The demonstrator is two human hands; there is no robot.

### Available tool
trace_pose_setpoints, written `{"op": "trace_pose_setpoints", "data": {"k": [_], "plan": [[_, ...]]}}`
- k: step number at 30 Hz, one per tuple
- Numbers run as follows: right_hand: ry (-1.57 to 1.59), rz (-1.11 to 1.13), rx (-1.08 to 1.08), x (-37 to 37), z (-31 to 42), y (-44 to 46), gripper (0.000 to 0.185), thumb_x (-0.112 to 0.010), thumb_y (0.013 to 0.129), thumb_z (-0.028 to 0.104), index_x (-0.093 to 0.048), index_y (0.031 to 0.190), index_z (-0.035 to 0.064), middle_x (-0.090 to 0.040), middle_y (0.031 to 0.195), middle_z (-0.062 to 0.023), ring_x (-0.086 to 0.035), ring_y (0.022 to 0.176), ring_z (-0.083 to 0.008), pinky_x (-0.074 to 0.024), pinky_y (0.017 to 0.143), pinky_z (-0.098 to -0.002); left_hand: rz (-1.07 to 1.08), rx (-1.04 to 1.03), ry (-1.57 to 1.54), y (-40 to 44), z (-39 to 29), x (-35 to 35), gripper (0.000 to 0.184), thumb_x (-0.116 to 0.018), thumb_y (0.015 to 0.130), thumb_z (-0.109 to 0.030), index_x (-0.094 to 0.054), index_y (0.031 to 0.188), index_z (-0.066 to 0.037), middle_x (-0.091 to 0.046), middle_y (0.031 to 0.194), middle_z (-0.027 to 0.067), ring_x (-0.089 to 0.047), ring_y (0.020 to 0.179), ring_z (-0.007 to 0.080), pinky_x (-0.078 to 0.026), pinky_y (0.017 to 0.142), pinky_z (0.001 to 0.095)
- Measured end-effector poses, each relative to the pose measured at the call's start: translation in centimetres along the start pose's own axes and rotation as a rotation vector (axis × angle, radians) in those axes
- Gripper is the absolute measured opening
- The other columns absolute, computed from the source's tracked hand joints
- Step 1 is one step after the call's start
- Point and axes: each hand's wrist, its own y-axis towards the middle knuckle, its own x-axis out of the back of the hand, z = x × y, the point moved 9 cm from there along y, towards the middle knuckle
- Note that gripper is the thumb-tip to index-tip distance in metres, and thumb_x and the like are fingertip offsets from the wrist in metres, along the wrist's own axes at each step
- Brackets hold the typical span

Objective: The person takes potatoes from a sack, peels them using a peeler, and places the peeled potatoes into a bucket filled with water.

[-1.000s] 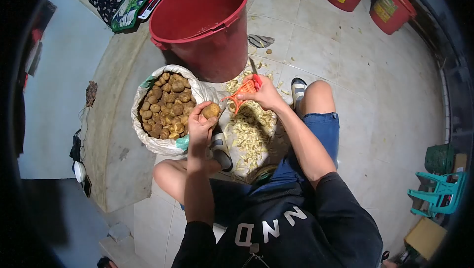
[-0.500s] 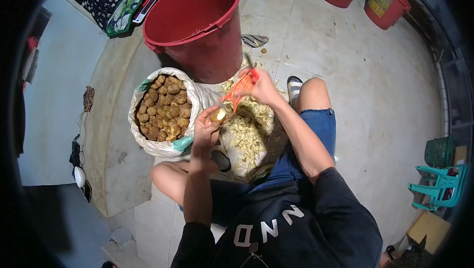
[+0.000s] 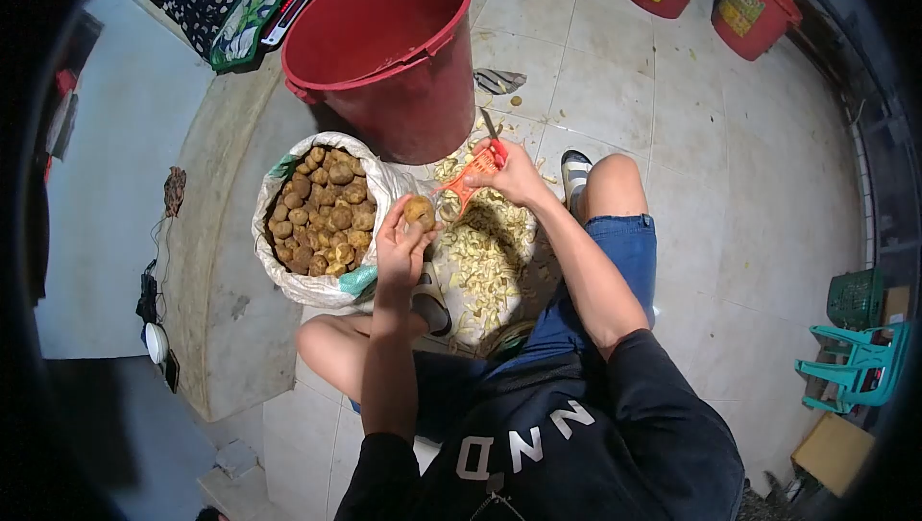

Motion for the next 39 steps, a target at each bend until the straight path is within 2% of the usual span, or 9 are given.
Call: {"op": "trace_pose_setpoints", "data": {"k": [4, 11, 14, 16, 20, 24, 28, 34, 39], "plan": [[0.047, 0.145, 0.039, -3.1, 2.5, -0.8, 0.043, -0.086, 0.071, 0.013, -0.056, 0.1, 0.0047, -0.055, 0.08, 0.0051, -0.05, 0.074, -0.005, -0.0433, 0.066, -0.0233, 0.083, -0.028, -0.009, -0.3, -1.1, -2.1, 0.059, -0.063, 0.076, 0.016, -0.044, 0.131, 0.006, -0.056, 0.123, 0.0154, -0.061, 0.107, 0.0231, -0.053, 0.091, 0.0354], [-0.097, 0.082, 0.127, -2.2, 4.2, -0.7, 0.041, -0.086, 0.07, 0.012, -0.057, 0.098, 0.0048, -0.056, 0.081, 0.0044, -0.051, 0.075, -0.0057, -0.0445, 0.065, -0.0248, 0.209, -0.026, 0.073, -1.1, -1.3, -1.5, 0.058, -0.066, 0.073, 0.013, -0.046, 0.128, 0.007, -0.056, 0.122, 0.0135, -0.055, 0.116, 0.0223, -0.045, 0.101, 0.0343], [0.082, -0.075, -0.092, 2.2, -0.5, 0.8, 0.042, -0.086, 0.069, 0.01, -0.057, 0.099, 0.0046, -0.056, 0.081, 0.0045, -0.053, 0.074, -0.0063, -0.0459, 0.066, -0.0246, 0.191, 0.039, -0.135, -0.5, -0.9, -1.7, 0.059, -0.067, 0.073, 0.01, -0.046, 0.128, 0.007, -0.056, 0.122, 0.0135, -0.055, 0.117, 0.0229, -0.044, 0.102, 0.0343], [-0.037, 0.027, 0.163, -1.2, 5.0, -0.7, 0.039, -0.085, 0.07, 0.008, -0.057, 0.097, 0.0041, -0.058, 0.079, 0.0035, -0.054, 0.073, -0.0066, -0.0466, 0.065, -0.0242, 0.137, 0.014, -0.156, -0.7, -0.9, -1.9, 0.058, -0.066, 0.076, 0.006, -0.045, 0.129, 0.009, -0.057, 0.122, 0.0145, -0.058, 0.111, 0.0216, -0.044, 0.101, 0.0317], [0.014, -0.063, -0.041, 2.8, 1.7, 0.7, 0.039, -0.086, 0.07, 0.009, -0.058, 0.096, 0.0046, -0.059, 0.085, 0.0032, -0.054, 0.08, -0.0062, -0.0463, 0.071, -0.024, 0.174, 0.017, -0.149, -1.1, -1.7, -1.8, 0.064, -0.07, 0.071, 0.003, -0.044, 0.13, 0.007, -0.058, 0.119, 0.0134, -0.057, 0.112, 0.0216, -0.043, 0.102, 0.0339], [-0.2, 0.155, 0.137, -3.0, 6.4, -1.7, 0.04, -0.086, 0.069, 0.009, -0.058, 0.097, 0.0044, -0.058, 0.082, 0.0043, -0.053, 0.077, -0.0052, -0.0453, 0.069, -0.0237, 0.189, 0.033, 0.041, -0.8, -0.7, -2.4, 0.056, -0.068, 0.072, 0.01, -0.049, 0.125, 0.006, -0.059, 0.118, 0.0127, -0.058, 0.11, 0.0199, -0.045, 0.099, 0.0316], [0.063, -0.039, -0.015, 1.0, 3.4, 0.1, 0.04, -0.086, 0.069, 0.007, -0.057, 0.097, 0.0048, -0.06, 0.078, 0.0033, -0.055, 0.069, -0.0058, -0.0446, 0.062, -0.0217, 0.026, 0.045, -0.089, 0.1, 0.6, 1.4, 0.046, -0.061, 0.078, 0.013, -0.049, 0.123, 0.006, -0.061, 0.113, 0.0143, -0.06, 0.106, 0.0214, -0.046, 0.097, 0.0331], [-0.049, 0.116, -0.093, -2.7, 1.6, -0.4, 0.04, -0.085, 0.071, 0.006, -0.057, 0.099, 0.0047, -0.061, 0.079, 0.0028, -0.055, 0.068, -0.0056, -0.0476, 0.064, -0.0224, 0.094, 0.051, -0.34, 0.5, 1.7, -1.5, 0.031, -0.052, 0.095, -0.008, -0.048, 0.123, 0.006, -0.06, 0.115, 0.0193, -0.06, 0.107, 0.0277, -0.046, 0.099, 0.041], [0.045, -0.068, 0.012, 1.0, 2.2, 0.1, 0.038, -0.084, 0.073, 0.01, -0.057, 0.1, 0.0027, -0.062, 0.083, 0.0001, -0.057, 0.076, -0.0074, -0.0484, 0.069, -0.0244, -0.205, 0.096, -0.224, 0.6, 1.1, 5.1, 0.027, -0.054, 0.094, -0.011, -0.053, 0.118, 0.0, -0.063, 0.111, 0.0144, -0.061, 0.1, 0.0243, -0.05, 0.088, 0.0386]]}}
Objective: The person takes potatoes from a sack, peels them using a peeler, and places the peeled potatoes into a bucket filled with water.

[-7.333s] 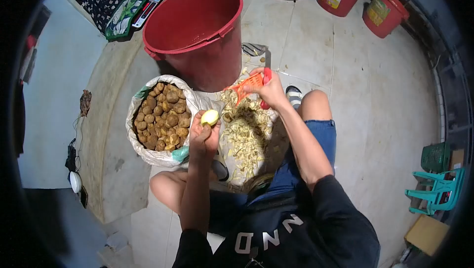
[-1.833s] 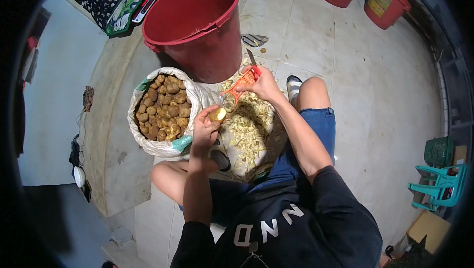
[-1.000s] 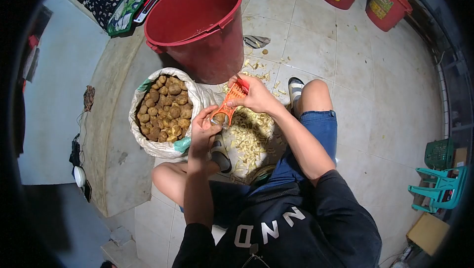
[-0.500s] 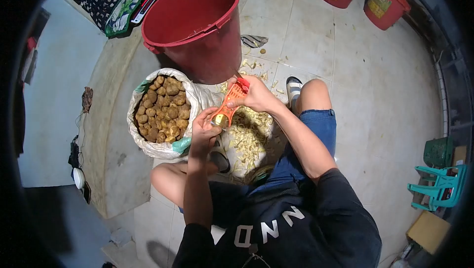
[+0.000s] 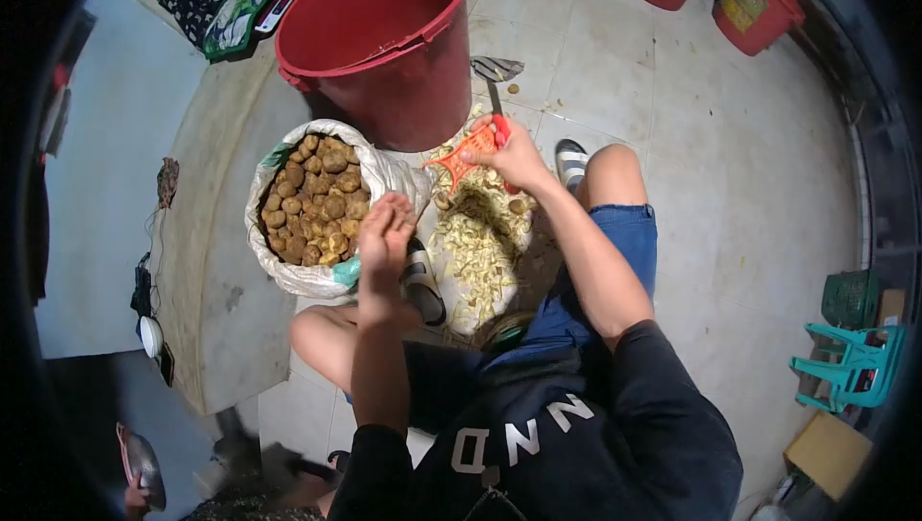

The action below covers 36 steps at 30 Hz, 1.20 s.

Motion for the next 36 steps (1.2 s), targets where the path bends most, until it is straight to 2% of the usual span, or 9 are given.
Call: {"op": "trace_pose_setpoints", "data": {"k": [12, 15, 17, 19, 29, 32, 33, 35, 36], "plan": [[-0.072, -0.151, 0.011, 7.3, 3.7, -0.8, 0.038, -0.081, 0.077, 0.012, -0.056, 0.104, 0.0021, -0.064, 0.083, -0.0023, -0.061, 0.075, -0.0086, -0.0496, 0.067, -0.0248, -0.276, -0.158, 0.383, 2.7, -3.6, 3.3, 0.022, -0.063, 0.089, -0.012, -0.061, 0.108, -0.002, -0.065, 0.098, 0.0095, -0.063, 0.083, 0.0183, -0.051, 0.072, 0.0317], [-0.134, -0.122, 0.045, 7.4, 2.9, -0.4, 0.038, -0.081, 0.077, 0.012, -0.056, 0.104, 0.0021, -0.063, 0.083, -0.0019, -0.06, 0.074, -0.0083, -0.0488, 0.066, -0.0246, -0.713, -0.489, 1.616, 0.4, -6.9, 5.2, 0.048, -0.071, 0.072, -0.017, -0.059, 0.116, -0.003, -0.06, 0.109, 0.0167, -0.054, 0.109, 0.0318, -0.04, 0.097, 0.0489], [-0.098, -0.094, 0.044, 6.7, 3.1, -0.6, 0.038, -0.081, 0.077, 0.012, -0.057, 0.103, 0.0021, -0.063, 0.083, -0.0014, -0.059, 0.074, -0.008, -0.048, 0.066, -0.0245, -0.863, -0.212, 1.858, 0.2, -3.6, 8.2, 0.063, -0.069, 0.07, -0.02, -0.049, 0.127, -0.001, -0.055, 0.117, 0.0186, -0.046, 0.116, 0.0367, -0.026, 0.105, 0.0542], [-0.132, -0.088, 0.047, 6.4, 3.3, -0.5, 0.038, -0.081, 0.077, 0.012, -0.057, 0.103, 0.0016, -0.063, 0.083, -0.0013, -0.059, 0.075, -0.008, -0.0482, 0.067, -0.0246, -0.618, -0.261, 2.027, 0.2, -0.7, 7.0, 0.077, -0.069, 0.067, -0.023, -0.039, 0.134, 0.0, -0.052, 0.121, 0.0189, -0.046, 0.113, 0.0386, -0.023, 0.107, 0.0552], [-0.221, -0.029, -0.018, 3.6, 3.2, -0.5, 0.037, -0.082, 0.076, 0.012, -0.057, 0.102, 0.0011, -0.061, 0.081, 0.0008, -0.055, 0.073, -0.0063, -0.047, 0.066, -0.0237, -0.477, -0.052, 2.339, -0.8, 3.8, 7.3, 0.098, -0.067, 0.072, -0.027, -0.014, 0.147, 0.005, -0.035, 0.144, 0.0241, -0.039, 0.128, 0.0367, -0.025, 0.109, 0.0508], [-0.234, -0.027, -0.047, 3.3, 3.0, -0.7, 0.037, -0.082, 0.076, 0.011, -0.058, 0.102, 0.0013, -0.06, 0.081, 0.0017, -0.053, 0.072, -0.0059, -0.0464, 0.065, -0.0233, -0.486, -0.184, 2.27, 0.0, 2.3, 6.7, 0.077, -0.064, 0.075, -0.024, -0.034, 0.139, 0.007, -0.044, 0.135, 0.0241, -0.041, 0.126, 0.0376, -0.029, 0.107, 0.051], [-0.263, -0.028, -0.066, 3.4, 2.9, -0.9, 0.037, -0.082, 0.075, 0.011, -0.058, 0.102, 0.0015, -0.06, 0.081, 0.0019, -0.053, 0.072, -0.0059, -0.0463, 0.065, -0.0232, -0.45, 0.022, 2.139, 1.3, 0.5, 8.0, 0.062, -0.064, 0.076, -0.023, -0.046, 0.127, 0.005, -0.049, 0.128, 0.0218, -0.042, 0.124, 0.0363, -0.032, 0.104, 0.0496], [-0.232, -0.032, -0.045, 3.5, 2.1, -1.3, 0.038, -0.082, 0.075, 0.012, -0.058, 0.102, 0.0013, -0.059, 0.08, 0.0021, -0.053, 0.071, -0.0062, -0.0461, 0.065, -0.0237, -0.531, -0.018, 2.065, 2.8, -4.2, 9.0, 0.035, -0.063, 0.077, -0.02, -0.062, 0.106, 0.001, -0.057, 0.117, 0.0163, -0.045, 0.119, 0.0324, -0.036, 0.098, 0.0463], [-0.24, -0.037, -0.043, 3.6, 1.6, -1.4, 0.038, -0.082, 0.076, 0.014, -0.059, 0.102, 0.001, -0.059, 0.079, 0.0019, -0.053, 0.071, -0.0063, -0.0461, 0.065, -0.0241, -0.662, -0.273, 2.108, 2.3, -7.0, 8.1, 0.024, -0.062, 0.078, -0.019, -0.066, 0.096, -0.002, -0.06, 0.112, 0.013, -0.047, 0.117, 0.0297, -0.038, 0.095, 0.0445]]}}
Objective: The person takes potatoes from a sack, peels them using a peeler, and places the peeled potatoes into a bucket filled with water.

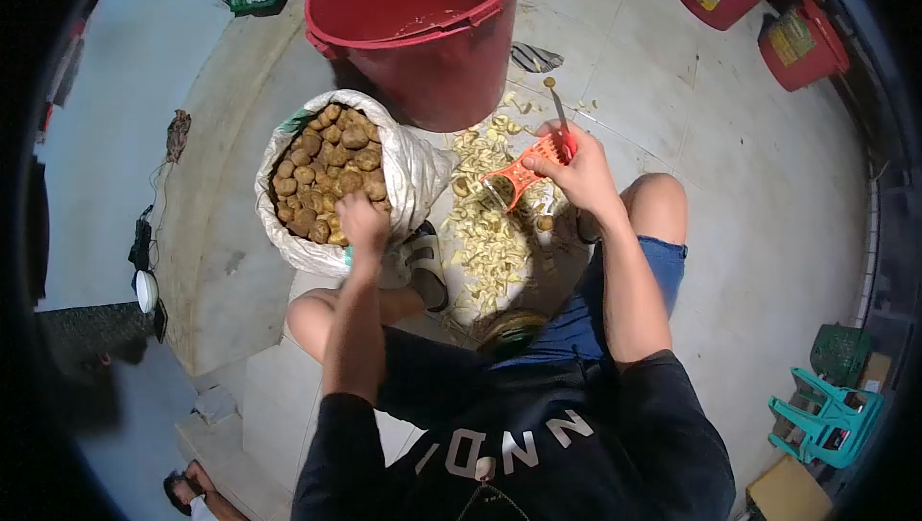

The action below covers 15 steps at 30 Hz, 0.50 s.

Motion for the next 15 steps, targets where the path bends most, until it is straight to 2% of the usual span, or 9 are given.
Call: {"op": "trace_pose_setpoints", "data": {"k": [1, 3, 4, 8, 15], "plan": [[-0.008, -0.004, 0.018, 0.1, 0.0, 0.3, 0.038, -0.082, 0.076, 0.015, -0.059, 0.102, 0.0008, -0.059, 0.079, 0.0016, -0.053, 0.071, -0.0065, -0.0462, 0.065, -0.0245, 0.0, -0.001, -0.008, 0.4, -0.2, 1.3, 0.024, -0.062, 0.078, -0.019, -0.066, 0.096, -0.002, -0.06, 0.112, 0.013, -0.047, 0.117, 0.0297, -0.038, 0.095, 0.0445], [-0.043, -0.004, 0.018, 0.4, -0.2, 0.1, 0.039, -0.083, 0.075, 0.016, -0.059, 0.103, 0.0004, -0.059, 0.079, 0.0012, -0.053, 0.071, -0.0068, -0.0465, 0.066, -0.0253, 0.245, -0.013, 0.227, 0.8, -0.1, 1.5, 0.027, -0.062, 0.079, -0.017, -0.067, 0.102, -0.005, -0.059, 0.116, 0.0104, -0.047, 0.117, 0.0264, -0.038, 0.094, 0.0409], [-0.061, -0.013, 0.008, 0.5, -0.4, 0.1, 0.04, -0.083, 0.075, 0.017, -0.059, 0.103, 0.0006, -0.059, 0.079, 0.0009, -0.053, 0.071, -0.0071, -0.0466, 0.066, -0.0255, 0.277, 0.008, 0.277, 1.2, 0.2, 0.3, 0.03, -0.061, 0.08, -0.018, -0.067, 0.107, -0.006, -0.057, 0.122, 0.0097, -0.046, 0.12, 0.0253, -0.036, 0.097, 0.0425], [-0.075, -0.026, -0.002, 0.5, -0.2, 0.0, 0.04, -0.083, 0.075, 0.017, -0.06, 0.103, 0.0008, -0.06, 0.079, 0.0006, -0.053, 0.072, -0.008, -0.0468, 0.066, -0.0262, 0.358, 0.109, 0.339, 1.5, 0.9, -1.1, 0.032, -0.058, 0.084, -0.021, -0.067, 0.112, -0.01, -0.052, 0.13, 0.0067, -0.043, 0.124, 0.0239, -0.033, 0.099, 0.0475], [-0.107, -0.018, -0.027, 0.2, -1.6, -0.2, 0.041, -0.084, 0.074, 0.018, -0.06, 0.102, -0.0002, -0.062, 0.079, -0.0015, -0.053, 0.072, -0.0091, -0.0473, 0.067, -0.027, 0.341, 0.125, 0.239, 1.0, 0.3, 0.6, 0.038, -0.061, 0.082, -0.021, -0.061, 0.119, -0.013, -0.059, 0.124, 0.0068, -0.044, 0.125, 0.0226, -0.029, 0.1, 0.0518]]}}
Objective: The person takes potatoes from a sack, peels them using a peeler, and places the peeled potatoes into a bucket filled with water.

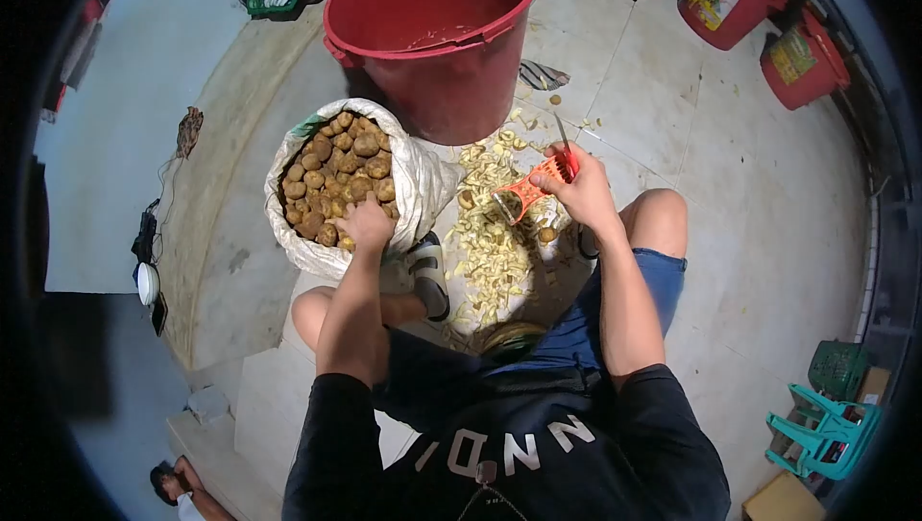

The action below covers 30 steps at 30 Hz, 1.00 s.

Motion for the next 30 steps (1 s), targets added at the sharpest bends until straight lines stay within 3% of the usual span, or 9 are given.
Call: {"op": "trace_pose_setpoints", "data": {"k": [4, 7, 8, 10, 12, 13, 21, 26, 30], "plan": [[0.001, 0.008, 0.021, -0.3, 0.6, -0.3, 0.042, -0.084, 0.074, 0.02, -0.06, 0.102, -0.0003, -0.062, 0.078, -0.0033, -0.054, 0.072, -0.0103, -0.0477, 0.068, -0.0278, 0.007, -0.014, -0.111, 1.0, 1.6, -1.3, 0.047, -0.069, 0.076, -0.021, -0.058, 0.12, -0.012, -0.066, 0.111, 0.0095, -0.053, 0.118, 0.0236, -0.034, 0.096, 0.0532], [-0.124, -0.014, 0.037, -0.2, 1.0, -0.4, 0.043, -0.084, 0.073, 0.022, -0.06, 0.102, 0.0001, -0.063, 0.08, -0.0038, -0.055, 0.073, -0.0107, -0.048, 0.068, -0.0292, 0.061, -0.126, -1.362, 1.3, 2.5, -1.6, 0.04, -0.054, 0.085, -0.002, -0.054, 0.125, -0.002, -0.062, 0.118, 0.0145, -0.054, 0.117, 0.0271, -0.043, 0.098, 0.0484], [-0.122, -0.014, 0.034, -0.5, 0.6, -0.4, 0.043, -0.084, 0.073, 0.022, -0.06, 0.102, 0.0001, -0.063, 0.08, -0.0038, -0.055, 0.073, -0.0107, -0.048, 0.068, -0.0292, 0.063, -0.125, -1.36, -0.4, 2.1, 0.5, 0.04, -0.054, 0.085, -0.002, -0.054, 0.125, -0.002, -0.062, 0.118, 0.0145, -0.054, 0.117, 0.0271, -0.043, 0.098, 0.0484], [0.002, 0.047, 0.015, -1.8, 0.3, -0.1, 0.044, -0.084, 0.073, 0.023, -0.06, 0.102, 0.0006, -0.063, 0.079, -0.0034, -0.055, 0.073, -0.0102, -0.0478, 0.068, -0.0293, 0.33, -0.245, -2.236, -3.5, -0.6, 4.5, 0.039, -0.048, 0.087, 0.002, -0.049, 0.127, 0.003, -0.051, 0.13, 0.0215, -0.047, 0.126, 0.0325, -0.036, 0.109, 0.0473], [-0.106, 0.066, 0.057, -3.0, 0.2, 0.2, 0.044, -0.084, 0.074, 0.022, -0.06, 0.103, 0.0007, -0.062, 0.077, -0.0027, -0.054, 0.071, -0.0098, -0.0471, 0.067, -0.0276, 0.67, -0.588, -2.561, -3.4, -3.1, 4.3, 0.042, -0.045, 0.089, 0.004, -0.042, 0.131, 0.005, -0.043, 0.136, 0.026, -0.04, 0.131, 0.0425, -0.029, 0.114, 0.0504], [-0.081, 0.056, 0.072, -3.5, 0.8, -0.1, 0.042, -0.085, 0.073, 0.021, -0.06, 0.101, 0.0016, -0.061, 0.076, -0.0011, -0.054, 0.069, -0.0087, -0.0463, 0.065, -0.0259, 0.704, -0.487, -2.697, -3.7, -4.0, 4.1, 0.044, -0.043, 0.09, 0.008, -0.038, 0.134, 0.004, -0.043, 0.136, 0.0258, -0.036, 0.132, 0.0472, -0.026, 0.115, 0.0523], [0.452, 0.205, 0.011, -7.2, 1.8, -0.5, 0.037, -0.083, 0.073, 0.005, -0.055, 0.096, 0.0052, -0.061, 0.081, 0.0024, -0.057, 0.073, -0.005, -0.0472, 0.064, -0.0215, 0.729, -0.672, -2.422, -10.1, -10.6, 4.9, 0.054, -0.052, 0.089, 0.008, -0.032, 0.139, 0.005, -0.049, 0.131, 0.0229, -0.046, 0.128, 0.0365, -0.031, 0.113, 0.0507], [0.397, 0.259, 0.024, -8.8, 1.5, -0.4, 0.038, -0.085, 0.072, 0.01, -0.055, 0.095, 0.0057, -0.059, 0.079, 0.0042, -0.054, 0.072, -0.0044, -0.0455, 0.064, -0.022, 0.772, -0.597, -2.314, -10.8, -11.0, 1.9, 0.056, -0.057, 0.084, 0.011, -0.037, 0.137, 0.005, -0.05, 0.129, 0.0206, -0.053, 0.119, 0.0295, -0.04, 0.107, 0.0436], [0.292, 0.27, 0.091, -8.0, 3.5, -0.5, 0.043, -0.087, 0.069, 0.012, -0.058, 0.099, 0.0044, -0.058, 0.08, 0.0049, -0.053, 0.073, -0.0051, -0.0443, 0.066, -0.0232, 0.774, -0.642, -2.059, -12.3, -10.6, 4.0, 0.064, -0.069, 0.07, 0.017, -0.045, 0.129, 0.008, -0.052, 0.123, 0.0146, -0.054, 0.116, 0.0242, -0.048, 0.098, 0.0354]]}}
